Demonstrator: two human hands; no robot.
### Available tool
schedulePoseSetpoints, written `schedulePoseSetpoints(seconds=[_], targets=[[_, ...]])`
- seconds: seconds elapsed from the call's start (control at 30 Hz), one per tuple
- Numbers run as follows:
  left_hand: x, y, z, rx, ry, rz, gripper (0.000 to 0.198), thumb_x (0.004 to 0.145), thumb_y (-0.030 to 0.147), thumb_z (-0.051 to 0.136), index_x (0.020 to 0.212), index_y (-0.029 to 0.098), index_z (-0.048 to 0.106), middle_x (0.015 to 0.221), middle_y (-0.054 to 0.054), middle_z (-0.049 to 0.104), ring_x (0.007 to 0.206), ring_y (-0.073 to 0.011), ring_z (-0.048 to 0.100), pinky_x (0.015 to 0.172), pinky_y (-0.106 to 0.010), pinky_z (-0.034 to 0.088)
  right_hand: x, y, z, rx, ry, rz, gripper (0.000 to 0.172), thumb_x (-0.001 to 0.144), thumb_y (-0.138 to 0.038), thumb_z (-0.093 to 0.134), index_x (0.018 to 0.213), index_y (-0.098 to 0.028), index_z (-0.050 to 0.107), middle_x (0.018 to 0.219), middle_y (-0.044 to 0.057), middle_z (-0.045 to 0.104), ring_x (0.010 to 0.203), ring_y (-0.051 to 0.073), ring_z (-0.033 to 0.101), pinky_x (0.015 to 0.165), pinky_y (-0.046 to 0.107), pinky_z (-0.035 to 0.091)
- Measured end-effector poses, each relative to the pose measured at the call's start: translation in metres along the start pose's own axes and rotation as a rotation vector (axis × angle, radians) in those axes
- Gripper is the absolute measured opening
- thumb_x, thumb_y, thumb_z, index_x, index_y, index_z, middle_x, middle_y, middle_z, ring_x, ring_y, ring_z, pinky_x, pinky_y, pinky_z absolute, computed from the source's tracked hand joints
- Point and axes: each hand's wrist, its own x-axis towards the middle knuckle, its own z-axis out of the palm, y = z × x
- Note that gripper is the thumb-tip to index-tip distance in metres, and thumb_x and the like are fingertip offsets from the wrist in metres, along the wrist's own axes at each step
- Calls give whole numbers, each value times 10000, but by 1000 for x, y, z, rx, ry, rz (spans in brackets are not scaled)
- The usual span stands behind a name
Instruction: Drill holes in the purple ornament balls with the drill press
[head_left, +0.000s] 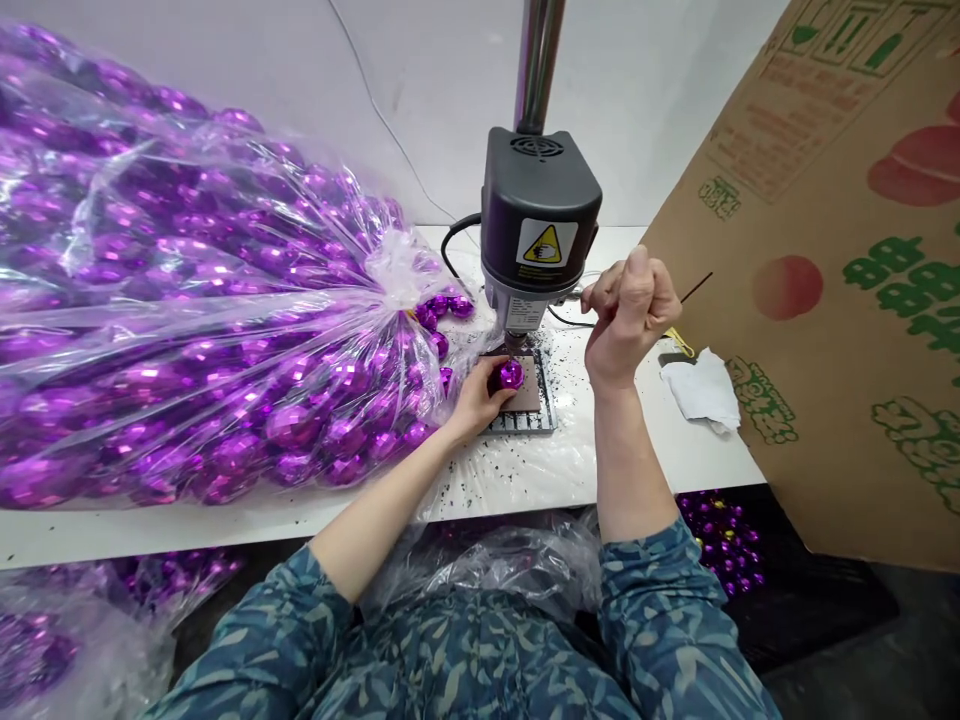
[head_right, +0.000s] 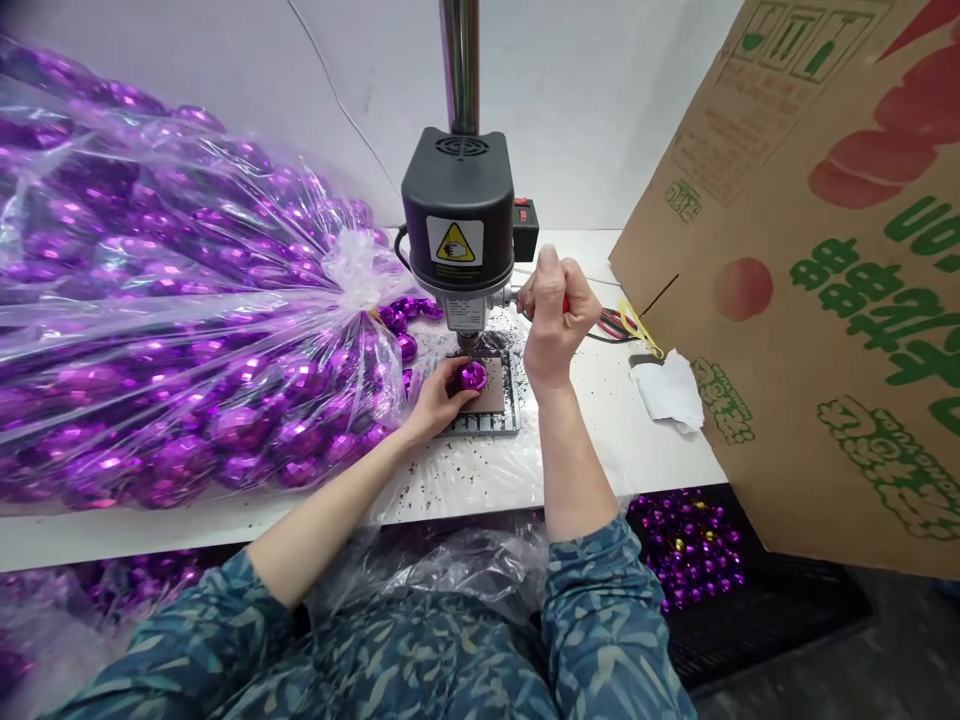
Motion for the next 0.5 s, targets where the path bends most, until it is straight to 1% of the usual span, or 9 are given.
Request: schedulePoseSetpoints(seconds=[0.07, 0.2, 0.33, 0.43, 0.5], targets=[[-2, -1, 2, 19, 10, 17, 553, 793, 170, 813, 1322, 183, 650, 1347, -139, 706, 1271, -314, 661, 1145, -504, 507, -1, 0, -1, 1, -12, -11, 622, 921, -629, 645, 582, -231, 307, 504, -57, 254, 445, 84, 263, 453, 302, 308], [-3, -4, 4, -19, 18, 12, 555, 806, 186, 814, 1335, 182, 646, 1357, -148, 698, 1290, -322, 651, 1159, -516, 496, -5, 1, -4, -14, -15, -41, 636, 922, -614, 651, 568, -230, 287, 478, -51, 245, 436, 91, 249, 453, 320, 297], [-4, -6, 5, -44, 26, -7, 565, 810, 191, 818, 1344, 174, 633, 1336, -161, 699, 1256, -324, 666, 1144, -534, 506, -8, 3, -4, -60, 21, -72, 632, 941, -577, 620, 551, -231, 262, 456, -46, 233, 415, 97, 236, 453, 329, 275], [-5, -7, 6, -64, 22, -11, 567, 814, 189, 818, 1348, 187, 627, 1326, -153, 702, 1245, -319, 670, 1137, -535, 509, -9, 5, 0, -2, 62, -109, 636, 922, -533, 639, 531, -226, 243, 443, -52, 202, 388, 88, 206, 432, 317, 250], [-5, -7, 6, -77, 23, -12, 562, 819, 189, 817, 1348, 189, 628, 1320, -150, 702, 1245, -315, 670, 1137, -529, 509, -9, 7, 1, 16, 96, -134, 657, 900, -535, 655, 517, -224, 222, 433, -57, 168, 372, 81, 181, 415, 313, 228]])
